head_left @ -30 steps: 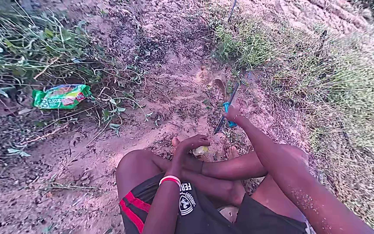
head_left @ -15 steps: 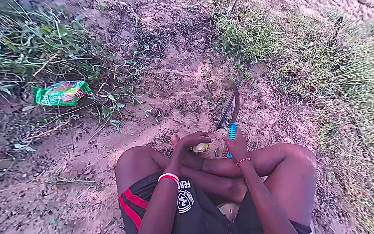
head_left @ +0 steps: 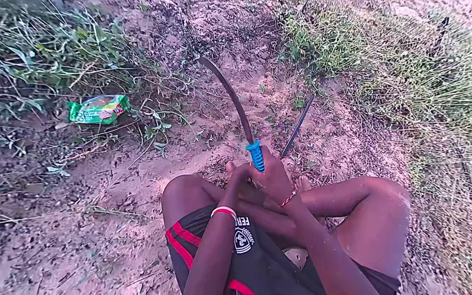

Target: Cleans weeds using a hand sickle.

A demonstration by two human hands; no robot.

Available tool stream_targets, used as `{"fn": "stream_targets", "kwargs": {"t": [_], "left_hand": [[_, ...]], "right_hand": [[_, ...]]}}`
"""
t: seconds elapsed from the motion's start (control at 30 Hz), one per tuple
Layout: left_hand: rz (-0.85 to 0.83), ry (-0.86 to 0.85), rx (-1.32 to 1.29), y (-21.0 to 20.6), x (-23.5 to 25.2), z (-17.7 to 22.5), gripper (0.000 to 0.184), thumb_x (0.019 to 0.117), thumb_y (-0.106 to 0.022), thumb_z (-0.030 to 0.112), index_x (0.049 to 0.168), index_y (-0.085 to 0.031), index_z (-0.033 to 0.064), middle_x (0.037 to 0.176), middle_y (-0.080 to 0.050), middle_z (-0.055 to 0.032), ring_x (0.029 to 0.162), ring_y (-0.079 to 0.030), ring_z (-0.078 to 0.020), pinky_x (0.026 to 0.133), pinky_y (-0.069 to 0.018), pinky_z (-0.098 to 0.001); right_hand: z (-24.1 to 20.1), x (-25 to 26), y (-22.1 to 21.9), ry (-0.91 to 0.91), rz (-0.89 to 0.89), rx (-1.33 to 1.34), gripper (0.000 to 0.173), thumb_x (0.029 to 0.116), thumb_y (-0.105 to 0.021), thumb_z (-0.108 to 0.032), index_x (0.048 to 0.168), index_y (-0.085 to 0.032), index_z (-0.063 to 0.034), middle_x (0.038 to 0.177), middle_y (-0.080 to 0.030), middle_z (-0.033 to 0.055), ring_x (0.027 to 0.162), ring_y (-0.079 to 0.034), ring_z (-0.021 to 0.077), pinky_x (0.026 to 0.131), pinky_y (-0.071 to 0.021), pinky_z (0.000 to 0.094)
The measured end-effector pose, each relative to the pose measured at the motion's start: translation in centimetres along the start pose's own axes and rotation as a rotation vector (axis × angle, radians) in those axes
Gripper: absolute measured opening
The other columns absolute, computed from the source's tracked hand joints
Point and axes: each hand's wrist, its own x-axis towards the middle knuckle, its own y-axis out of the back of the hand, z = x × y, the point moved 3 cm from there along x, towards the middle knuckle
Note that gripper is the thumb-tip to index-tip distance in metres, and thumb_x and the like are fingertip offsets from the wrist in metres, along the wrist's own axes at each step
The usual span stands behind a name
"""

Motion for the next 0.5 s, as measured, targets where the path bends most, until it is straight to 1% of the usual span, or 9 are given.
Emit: {"fn": "stream_targets", "kwargs": {"t": [0.03,0.07,0.13,0.2,0.23,0.27,0.3,0.37,0.5], "left_hand": [[-0.143,0.275,0.029,0.3,0.6,2.3,0.027,0.1058,-0.045,0.002,0.122,-0.059,-0.0151,0.121,-0.063,-0.0245,0.105,-0.059,-0.0165,0.098,-0.0432,-0.0276],[-0.297,0.338,0.039,0.4,1.2,3.5,0.031,0.1065,-0.044,0.006,0.127,-0.058,-0.0129,0.127,-0.061,-0.0243,0.11,-0.058,-0.0189,0.102,-0.0418,-0.0321],[-0.542,0.22,0.069,-0.7,3.3,2.8,0.034,0.1056,-0.045,0.014,0.128,-0.058,-0.0077,0.122,-0.061,-0.0191,0.104,-0.057,-0.0167,0.095,-0.0453,-0.035],[-0.52,0.308,0.103,-1.7,3.1,3.9,0.029,0.1052,-0.043,0.009,0.126,-0.058,-0.0044,0.115,-0.06,-0.0115,0.096,-0.055,-0.011,0.09,-0.0458,-0.0318],[-0.45,0.418,0.128,-1.9,2.5,5.4,0.03,0.1076,-0.04,0.006,0.131,-0.056,-0.0045,0.123,-0.059,-0.0137,0.104,-0.054,-0.014,0.098,-0.042,-0.0345],[-0.527,0.251,0.12,-1.3,3.0,3.7,0.032,0.1073,-0.041,0.008,0.132,-0.054,-0.007,0.122,-0.059,-0.0163,0.105,-0.057,-0.014,0.094,-0.0468,-0.0324],[-0.549,0.201,0.105,-0.7,3.2,2.8,0.036,0.109,-0.04,0.01,0.138,-0.051,-0.0095,0.13,-0.059,-0.0234,0.114,-0.059,-0.0204,0.1,-0.0473,-0.0356],[-0.382,0.364,0.075,0.0,2.3,3.3,0.033,0.108,-0.042,0.003,0.136,-0.053,-0.0107,0.137,-0.057,-0.0277,0.127,-0.056,-0.028,0.11,-0.0399,-0.0403],[0.145,0.332,-0.202,-0.2,-2.7,0.3,0.036,0.1094,-0.034,0.006,0.135,-0.051,-0.0125,0.133,-0.057,-0.0248,0.121,-0.055,-0.0208,0.106,-0.0397,-0.0281]], "right_hand": [[0.5,-0.3,0.0,-0.071,0.044,0.066,0.045,0.096,-0.065,-0.015,0.134,-0.056,0.0078,0.1,-0.07,0.0205,0.088,-0.068,0.0283,0.082,-0.0547,0.0434],[1.1,-0.4,0.1,-0.161,0.07,0.106,0.046,0.0957,-0.066,-0.014,0.135,-0.054,0.0075,0.097,-0.069,0.0198,0.085,-0.068,0.0263,0.08,-0.0548,0.042],[2.3,-0.2,0.9,-0.369,0.07,0.1,0.049,0.0976,-0.065,-0.014,0.141,-0.049,0.0042,0.101,-0.068,0.0199,0.086,-0.069,0.0269,0.08,-0.0562,0.0433],[3.3,0.3,1.6,-0.522,0.044,0.041,0.052,0.0992,-0.065,-0.016,0.144,-0.046,0.0015,0.109,-0.067,0.0212,0.095,-0.069,0.0304,0.086,-0.0544,0.0469],[3.5,0.6,1.8,-0.555,0.012,0.006,0.053,0.0997,-0.064,-0.017,0.145,-0.044,0.001,0.111,-0.067,0.0217,0.099,-0.068,0.0316,0.089,-0.0536,0.048],[3.4,0.9,1.6,-0.56,-0.033,-0.016,0.054,0.1,-0.064,-0.017,0.146,-0.044,0.0012,0.113,-0.066,0.0223,0.102,-0.068,0.0326,0.091,-0.0526,0.0488],[3.1,1.1,1.3,-0.53,-0.09,-0.026,0.055,0.0999,-0.065,-0.017,0.147,-0.044,0.0016,0.114,-0.066,0.0228,0.104,-0.067,0.0332,0.092,-0.0523,0.049],[1.5,1.5,0.3,-0.418,-0.24,-0.074,0.053,0.1,-0.063,-0.016,0.146,-0.045,0.0002,0.117,-0.066,0.0224,0.107,-0.066,0.0324,0.094,-0.0515,0.0478],[-2.5,0.9,-1.4,-0.175,-0.26,-0.051,0.049,0.1007,-0.063,-0.022,0.144,-0.052,-0.0017,0.114,-0.07,0.0199,0.106,-0.068,0.0301,0.095,-0.0507,0.0472]]}}
